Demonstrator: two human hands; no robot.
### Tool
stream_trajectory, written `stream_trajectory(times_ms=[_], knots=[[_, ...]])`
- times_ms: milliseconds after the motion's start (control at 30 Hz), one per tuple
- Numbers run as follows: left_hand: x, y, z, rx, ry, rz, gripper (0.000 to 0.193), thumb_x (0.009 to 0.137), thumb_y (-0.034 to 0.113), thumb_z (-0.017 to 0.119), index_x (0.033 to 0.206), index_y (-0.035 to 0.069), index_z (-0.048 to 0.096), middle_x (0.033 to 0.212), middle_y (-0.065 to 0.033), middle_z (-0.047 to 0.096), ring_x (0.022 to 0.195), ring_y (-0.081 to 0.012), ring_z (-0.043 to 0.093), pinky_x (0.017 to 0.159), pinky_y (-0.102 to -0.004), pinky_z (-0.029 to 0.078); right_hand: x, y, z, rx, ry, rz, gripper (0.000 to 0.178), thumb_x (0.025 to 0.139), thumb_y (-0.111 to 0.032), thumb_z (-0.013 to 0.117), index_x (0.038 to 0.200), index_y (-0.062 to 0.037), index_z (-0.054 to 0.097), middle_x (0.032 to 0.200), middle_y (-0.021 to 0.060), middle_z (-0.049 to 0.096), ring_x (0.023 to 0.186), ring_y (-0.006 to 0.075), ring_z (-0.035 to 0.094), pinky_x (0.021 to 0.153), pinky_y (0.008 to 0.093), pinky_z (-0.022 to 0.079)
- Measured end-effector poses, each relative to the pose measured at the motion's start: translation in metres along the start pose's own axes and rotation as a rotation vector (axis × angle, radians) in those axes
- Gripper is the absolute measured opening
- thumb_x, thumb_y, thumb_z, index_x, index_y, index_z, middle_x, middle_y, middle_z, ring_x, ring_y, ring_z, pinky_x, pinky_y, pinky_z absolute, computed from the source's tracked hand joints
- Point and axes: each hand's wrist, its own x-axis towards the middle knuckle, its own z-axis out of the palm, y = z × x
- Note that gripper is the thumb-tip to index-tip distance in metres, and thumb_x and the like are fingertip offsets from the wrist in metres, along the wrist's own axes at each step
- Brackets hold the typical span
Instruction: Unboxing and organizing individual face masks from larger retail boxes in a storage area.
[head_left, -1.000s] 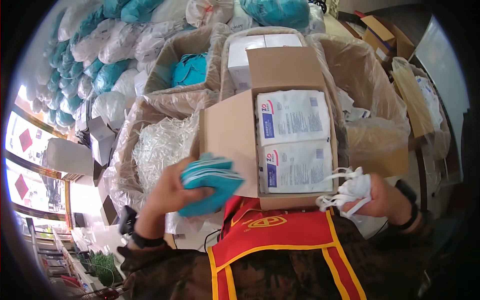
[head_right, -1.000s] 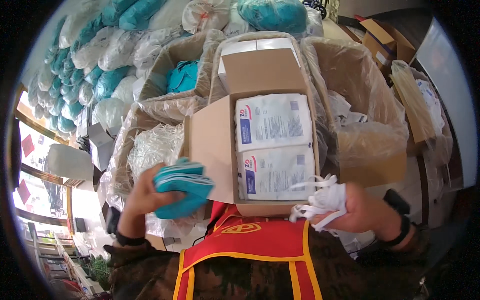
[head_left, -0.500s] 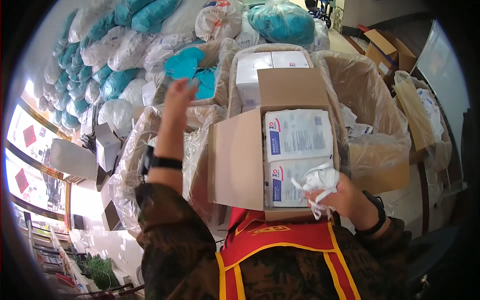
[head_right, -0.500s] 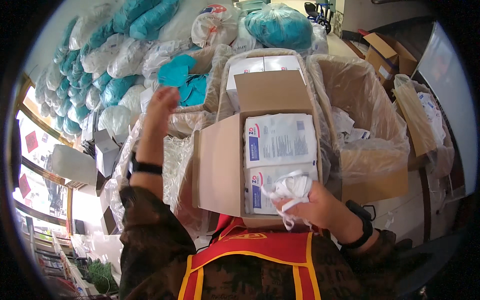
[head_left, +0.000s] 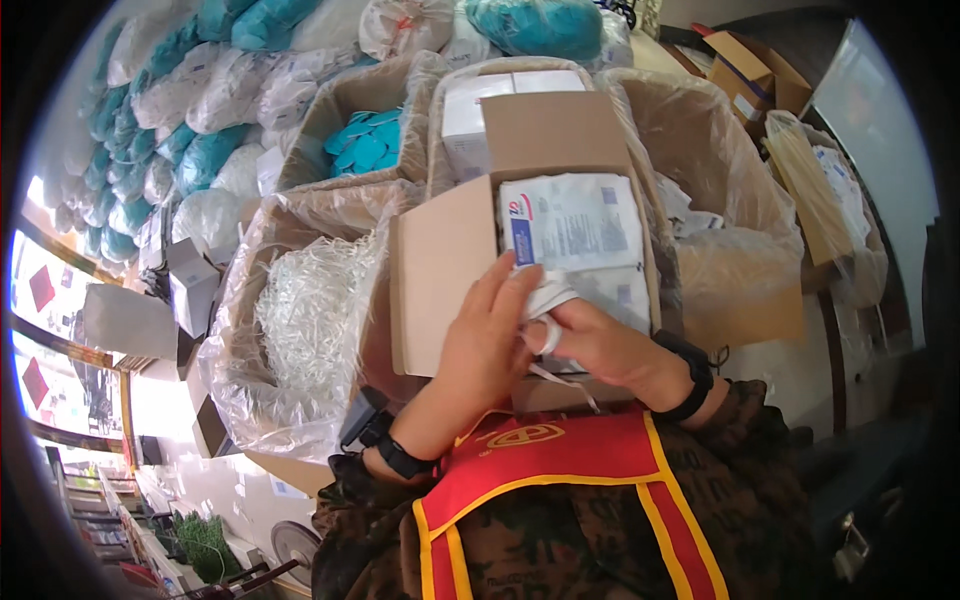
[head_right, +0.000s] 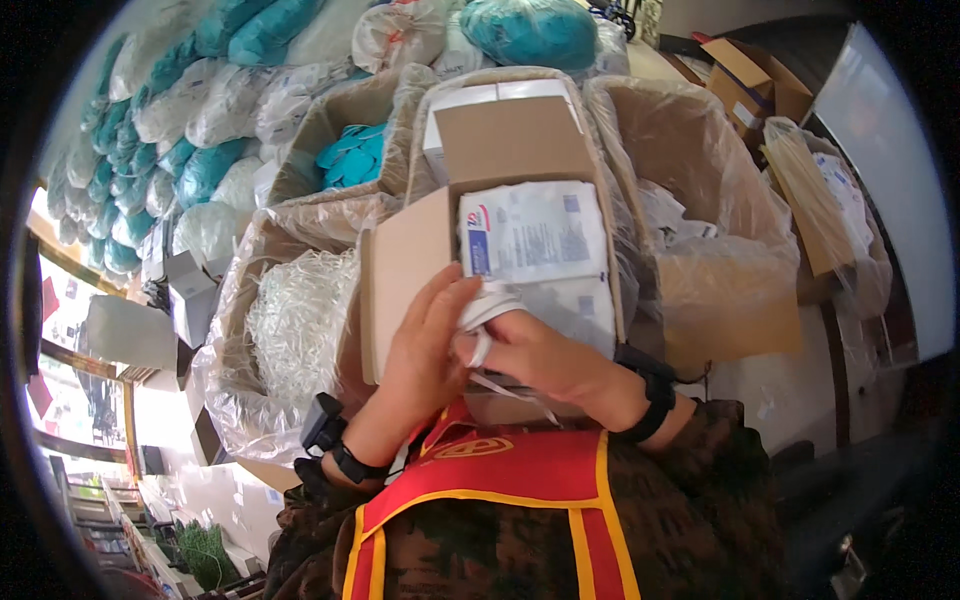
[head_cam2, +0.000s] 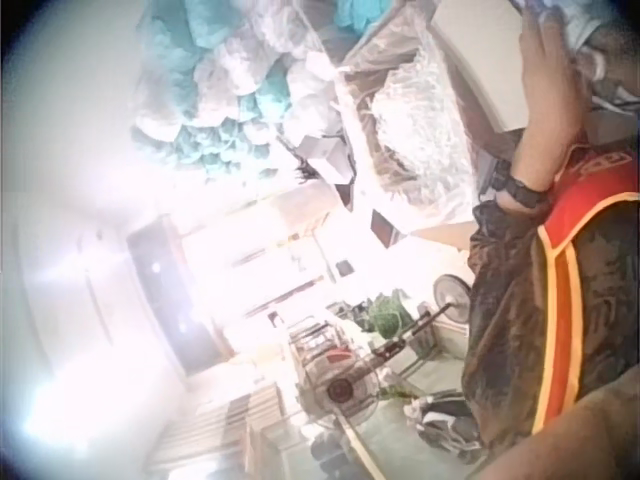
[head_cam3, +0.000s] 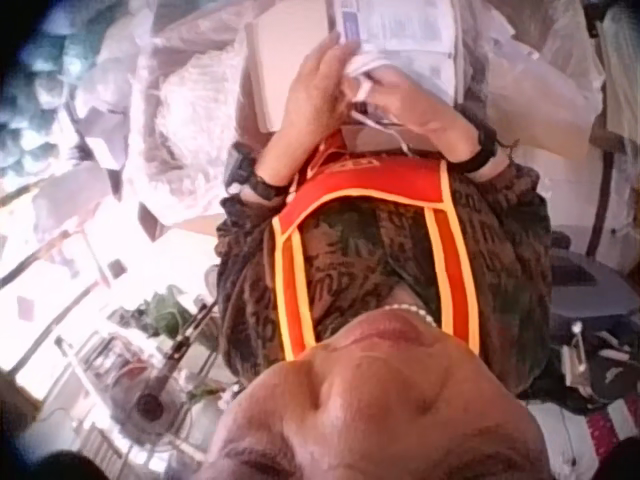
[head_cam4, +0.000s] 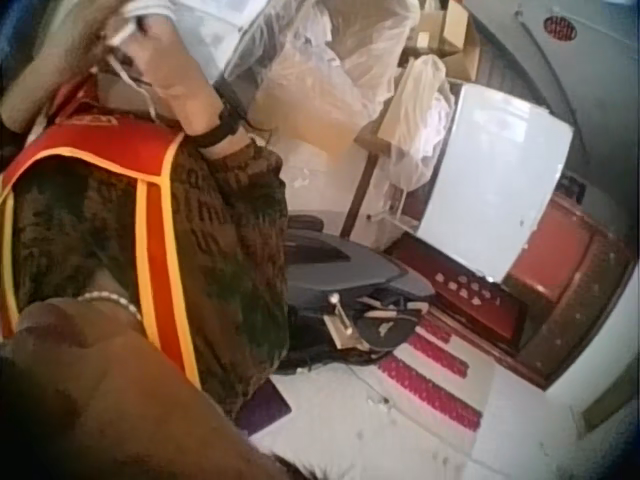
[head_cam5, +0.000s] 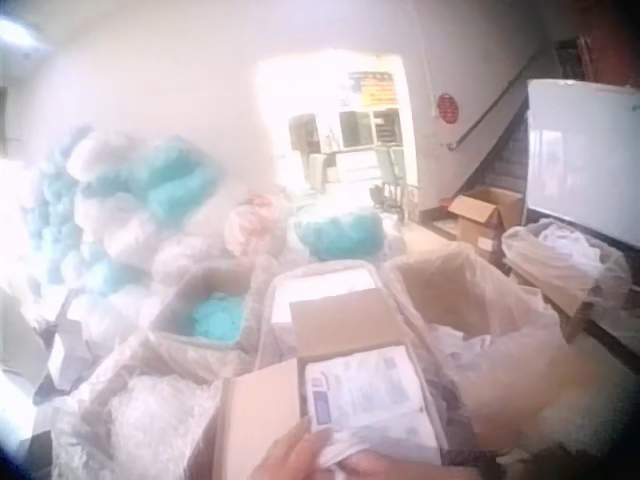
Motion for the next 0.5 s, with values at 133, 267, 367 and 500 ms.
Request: stream_trajectory(times_ms=[133, 267, 367, 500], knots=[[-0.006, -0.011, -0.001, -0.024, 0.071, 0.016, 0.059, 0.064, -0.006, 0.069, 0.120, 0.005, 0.054, 0.124, -0.0207, 0.056, 0.109, -0.0404, 0.058, 0.090, -0.0416, 0.051, -0.009, 0.006, 0.012, 0.021, -0.052, -0.016, 0.040, 0.098, -0.008, 0.052, 0.136, 0.0001, 0.044, 0.122, 0.0059, 0.054, 0.111, 0.0138, 0.052, 0.098, 0.0300, 0.042], [-0.006, -0.075, -0.060, 0.056, 0.392, -0.251, 0.037, 0.077, -0.005, 0.050, 0.111, 0.004, 0.062, 0.103, -0.0088, 0.066, 0.092, -0.0223, 0.063, 0.084, -0.0307, 0.049, -0.039, -0.017, 0.017, -0.087, 0.101, -0.055, 0.034, 0.097, -0.005, 0.053, 0.130, 0.0015, 0.052, 0.122, 0.0071, 0.056, 0.109, 0.0144, 0.055, 0.096, 0.0290, 0.044], [-0.024, -0.127, -0.150, -0.280, 0.759, -0.481, 0.038, 0.086, -0.005, 0.050, 0.123, 0.002, 0.055, 0.109, -0.0116, 0.063, 0.092, -0.0181, 0.062, 0.085, -0.0278, 0.050, -0.050, -0.030, -0.018, -0.456, 0.010, -0.130, 0.025, 0.096, 0.000, 0.050, 0.120, 0.0029, 0.059, 0.117, 0.0087, 0.059, 0.107, 0.0168, 0.057, 0.093, 0.0287, 0.045], [-0.076, -0.231, -0.243, 0.293, 0.863, -0.406, 0.064, 0.077, 0.009, 0.075, 0.133, 0.000, 0.045, 0.125, -0.0183, 0.055, 0.115, -0.0276, 0.055, 0.095, -0.0371, 0.047, -0.032, -0.045, -0.035, -0.728, 0.249, -0.237, 0.018, 0.092, -0.004, 0.058, 0.108, 0.0029, 0.063, 0.103, 0.0086, 0.063, 0.098, 0.0156, 0.060, 0.087, 0.0266, 0.046]])
